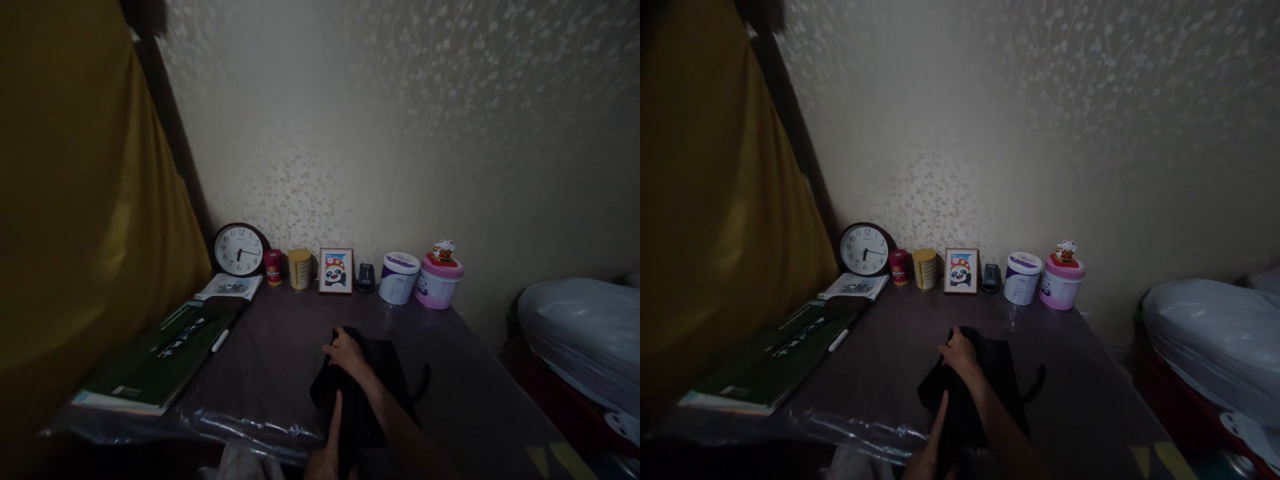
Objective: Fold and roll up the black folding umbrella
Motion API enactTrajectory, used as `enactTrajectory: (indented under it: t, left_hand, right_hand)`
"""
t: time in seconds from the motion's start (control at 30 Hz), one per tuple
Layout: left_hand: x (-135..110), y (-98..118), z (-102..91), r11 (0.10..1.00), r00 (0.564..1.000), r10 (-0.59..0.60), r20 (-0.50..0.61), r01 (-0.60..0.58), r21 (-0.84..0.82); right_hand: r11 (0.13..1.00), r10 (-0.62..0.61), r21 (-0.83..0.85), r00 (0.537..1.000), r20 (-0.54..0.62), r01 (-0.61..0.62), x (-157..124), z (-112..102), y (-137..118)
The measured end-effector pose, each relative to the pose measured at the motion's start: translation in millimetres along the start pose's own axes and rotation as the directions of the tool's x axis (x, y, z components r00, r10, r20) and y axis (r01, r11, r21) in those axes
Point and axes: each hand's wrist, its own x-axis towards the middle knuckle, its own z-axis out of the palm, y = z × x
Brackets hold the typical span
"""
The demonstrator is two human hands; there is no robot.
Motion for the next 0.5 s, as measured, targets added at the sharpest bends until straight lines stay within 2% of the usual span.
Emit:
enactTrajectory:
  t: [0.1, 0.2, 0.3, 0.4, 0.5]
  left_hand:
    - [3.6, -2.3, 2.3, 0.998, 0.999, 0.05, 0.01, -0.05, 0.034]
    - [4.7, -2.7, 4.4, 0.995, 1.0, 0.019, 0.007, -0.02, 0.093]
    - [5.5, -0.5, 4.4, 0.981, 0.998, -0.055, 0.024, 0.05, 0.189]
    - [7.6, 2.1, 2.8, 0.949, 0.989, -0.139, 0.057, 0.117, 0.294]
    - [10.8, 2.2, 1.4, 0.941, 0.979, -0.183, 0.084, 0.15, 0.305]
  right_hand:
    - [1.0, -0.004, -0.018, 1.0, 0.017, 0.004, 0.0, -0.5, -3.3]
    - [1.0, -0.02, -0.015, 0.999, 0.033, 0.02, -2.3, -3.9, -5.9]
    - [0.981, -0.169, 0.108, 0.981, 0.091, 0.159, -14.7, -11.7, -4.1]
    - [0.883, -0.442, 0.179, 0.897, 0.003, 0.434, -39.5, -21.0, 6.4]
    - [0.787, -0.61, 0.027, 0.784, -0.112, 0.616, -64.2, -25.9, 23.2]
